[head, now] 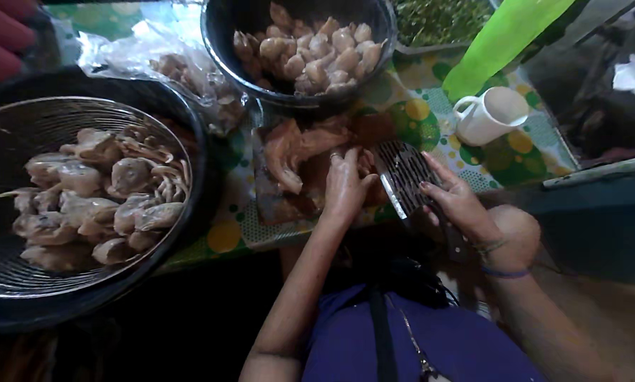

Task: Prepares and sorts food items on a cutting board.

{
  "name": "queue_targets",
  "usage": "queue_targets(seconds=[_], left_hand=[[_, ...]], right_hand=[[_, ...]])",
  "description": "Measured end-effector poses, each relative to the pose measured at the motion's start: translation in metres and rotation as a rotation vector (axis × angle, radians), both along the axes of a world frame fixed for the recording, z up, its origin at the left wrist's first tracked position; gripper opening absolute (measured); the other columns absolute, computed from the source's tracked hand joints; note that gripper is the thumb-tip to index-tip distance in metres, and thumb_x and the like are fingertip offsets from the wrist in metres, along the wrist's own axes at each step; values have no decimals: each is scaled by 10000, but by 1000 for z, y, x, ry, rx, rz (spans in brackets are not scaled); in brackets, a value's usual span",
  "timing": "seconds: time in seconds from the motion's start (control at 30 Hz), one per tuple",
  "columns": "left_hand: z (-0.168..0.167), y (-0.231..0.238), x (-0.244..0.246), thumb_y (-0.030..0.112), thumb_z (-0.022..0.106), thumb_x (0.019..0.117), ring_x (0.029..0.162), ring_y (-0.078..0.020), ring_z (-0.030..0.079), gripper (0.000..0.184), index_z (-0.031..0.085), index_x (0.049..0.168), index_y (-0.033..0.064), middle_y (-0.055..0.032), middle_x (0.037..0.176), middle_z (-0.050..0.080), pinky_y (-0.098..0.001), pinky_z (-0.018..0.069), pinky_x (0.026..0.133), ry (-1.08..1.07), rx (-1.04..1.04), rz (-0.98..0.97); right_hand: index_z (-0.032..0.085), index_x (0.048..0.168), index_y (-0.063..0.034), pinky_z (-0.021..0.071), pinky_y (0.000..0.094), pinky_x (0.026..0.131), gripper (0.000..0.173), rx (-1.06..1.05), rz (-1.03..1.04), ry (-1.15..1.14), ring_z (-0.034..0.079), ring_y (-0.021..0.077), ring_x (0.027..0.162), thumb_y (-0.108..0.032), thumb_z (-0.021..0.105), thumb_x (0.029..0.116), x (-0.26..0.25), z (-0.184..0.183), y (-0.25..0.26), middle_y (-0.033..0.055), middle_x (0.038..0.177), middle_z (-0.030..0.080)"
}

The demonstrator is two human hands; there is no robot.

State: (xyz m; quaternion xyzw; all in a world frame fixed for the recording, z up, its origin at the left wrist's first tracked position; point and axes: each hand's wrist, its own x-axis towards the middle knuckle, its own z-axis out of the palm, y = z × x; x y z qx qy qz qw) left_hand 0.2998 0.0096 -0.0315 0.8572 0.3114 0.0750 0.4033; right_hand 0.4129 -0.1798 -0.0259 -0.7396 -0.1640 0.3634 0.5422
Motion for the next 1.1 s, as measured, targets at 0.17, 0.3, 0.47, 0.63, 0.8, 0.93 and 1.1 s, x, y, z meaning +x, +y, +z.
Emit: queue_targets(seconds=[0.17,0.3,0.47,0.63,0.8,0.93,1.1], left_hand=[[4,0,3,154,727,962,1139,-427,629,511,548,1426,37,-295,1324,560,-547,539,954,27,17,-5],[1,0,4,172,719,975,1134,-418,630,501,555,1432,52,-293,1316,559,-539,539,953,1,13,-15],[2,-9,11,241,653,1025,1138,-436,638,456,535,1401,10,-312,1339,541,-555,544,953,-40,1,56],[0,-19,9,469,439,1093,1015,-259,636,547,434,1468,72,-182,1243,615,-436,547,835,-345,-528,262],[8,-17,15,391,400,1111,716,-126,570,283,513,1075,134,-11,845,529,-302,541,676,-721,-1417,552],[56,4,-15,192,459,1087,685,-162,671,196,516,1178,28,-108,886,630,-249,583,589,-646,-1615,623],[111,78,-59,235,444,1103,653,-34,586,297,533,1355,107,-10,950,668,-169,488,571,-587,-899,183]], right_hand=[[305,1621,-205,478,211,403,620,6,26,-164,552,86,469,-71,515,1053,3,11,-2,83,864,672],[259,1634,-215,481,217,408,640,-9,25,-121,554,99,476,-66,506,1064,15,8,-1,101,891,662],[309,1620,-195,498,231,435,606,-13,117,-160,559,92,496,-89,515,1060,-10,3,15,93,888,664],[455,1556,-101,511,536,516,531,-179,167,-1122,633,358,537,-131,511,1028,-49,24,14,198,750,696],[487,1531,-74,513,495,479,496,-128,156,-1213,627,320,507,-184,500,1048,-55,41,6,183,774,714],[364,1589,-67,507,252,463,578,67,116,-858,547,31,524,-161,516,1039,-46,61,-9,164,1260,674],[204,1618,-14,504,200,483,624,93,29,-650,525,-30,571,-73,454,1049,-25,76,-22,201,1477,482]])
